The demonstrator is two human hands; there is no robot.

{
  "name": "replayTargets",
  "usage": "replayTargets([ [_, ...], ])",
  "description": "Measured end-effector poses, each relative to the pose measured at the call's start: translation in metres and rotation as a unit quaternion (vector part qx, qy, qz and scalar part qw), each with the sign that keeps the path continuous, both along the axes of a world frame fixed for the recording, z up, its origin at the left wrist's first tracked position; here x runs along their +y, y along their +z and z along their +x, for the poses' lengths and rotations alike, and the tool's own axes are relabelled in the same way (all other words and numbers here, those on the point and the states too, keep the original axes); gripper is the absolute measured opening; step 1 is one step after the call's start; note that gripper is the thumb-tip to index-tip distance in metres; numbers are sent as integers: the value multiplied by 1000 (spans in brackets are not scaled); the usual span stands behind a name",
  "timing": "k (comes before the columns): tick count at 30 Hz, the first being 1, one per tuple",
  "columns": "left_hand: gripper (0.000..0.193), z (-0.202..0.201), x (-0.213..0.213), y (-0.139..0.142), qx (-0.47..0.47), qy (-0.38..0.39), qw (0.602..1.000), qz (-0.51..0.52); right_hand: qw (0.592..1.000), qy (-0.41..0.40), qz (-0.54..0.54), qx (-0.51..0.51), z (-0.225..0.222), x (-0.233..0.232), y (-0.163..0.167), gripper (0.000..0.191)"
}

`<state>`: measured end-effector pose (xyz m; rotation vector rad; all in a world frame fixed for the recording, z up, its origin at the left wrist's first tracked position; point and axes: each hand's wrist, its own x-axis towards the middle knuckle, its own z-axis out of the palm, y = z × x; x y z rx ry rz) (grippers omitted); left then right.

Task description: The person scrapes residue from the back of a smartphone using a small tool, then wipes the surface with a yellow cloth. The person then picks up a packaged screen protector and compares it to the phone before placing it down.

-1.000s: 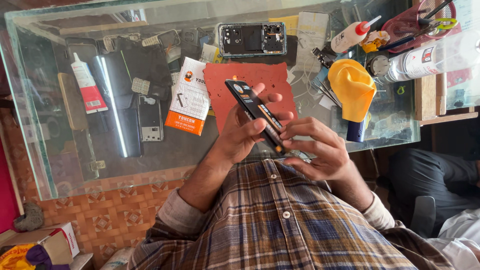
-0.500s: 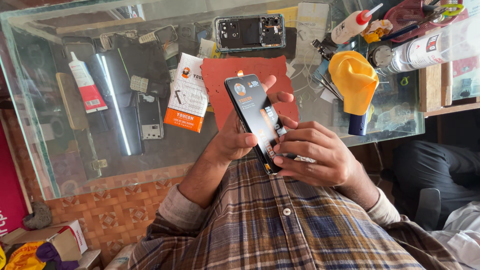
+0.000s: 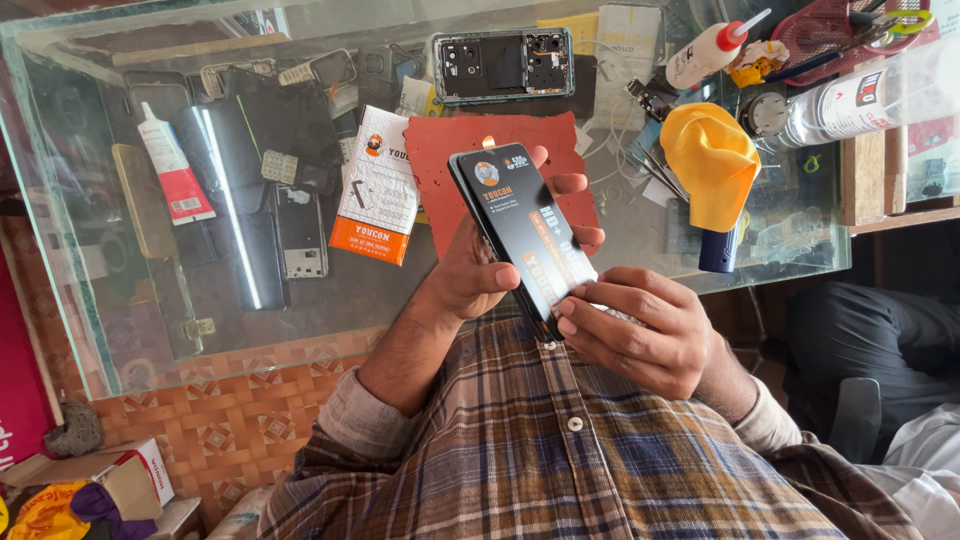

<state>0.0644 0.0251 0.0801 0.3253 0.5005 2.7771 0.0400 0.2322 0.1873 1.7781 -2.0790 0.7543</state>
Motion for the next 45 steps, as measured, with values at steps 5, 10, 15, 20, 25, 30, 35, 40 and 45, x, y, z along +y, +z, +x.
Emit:
replayTargets([
  [5, 101, -1, 0, 1, -4, -6, 1000, 5, 1000, -6, -18, 2, 1, 0, -1, 21],
  [10, 101, -1, 1, 5, -16, -12, 1000, 24, 1000, -4, -22, 6, 1, -2, -1, 19],
  [15, 103, -1, 0, 7, -16, -18, 999, 26, 1000, -5, -10, 16, 0, -2, 1, 17],
  [20, 100, -1, 0, 5, -11, -21, 999, 28, 1000, -2, -4, 21, -3, -2, 3, 16],
  [25, 94, -4, 2, 3, -17, -36, 999, 37, 999, -3, 6, 46, -2, -2, 5, 17],
  [30, 92, -2, 1, 6, -19, -33, 998, 41, 998, -1, 15, 66, -3, -1, 8, 20],
  [35, 93, -3, 1, 8, -16, -26, 999, 26, 998, -2, 9, 70, -3, -1, 7, 20],
  [40, 92, -3, 1, 8, -26, -32, 999, 26, 997, -3, 6, 74, -2, -1, 7, 19],
  [45, 91, -3, 0, 8, -26, -37, 999, 28, 998, -11, 8, 65, -1, -1, 9, 18],
])
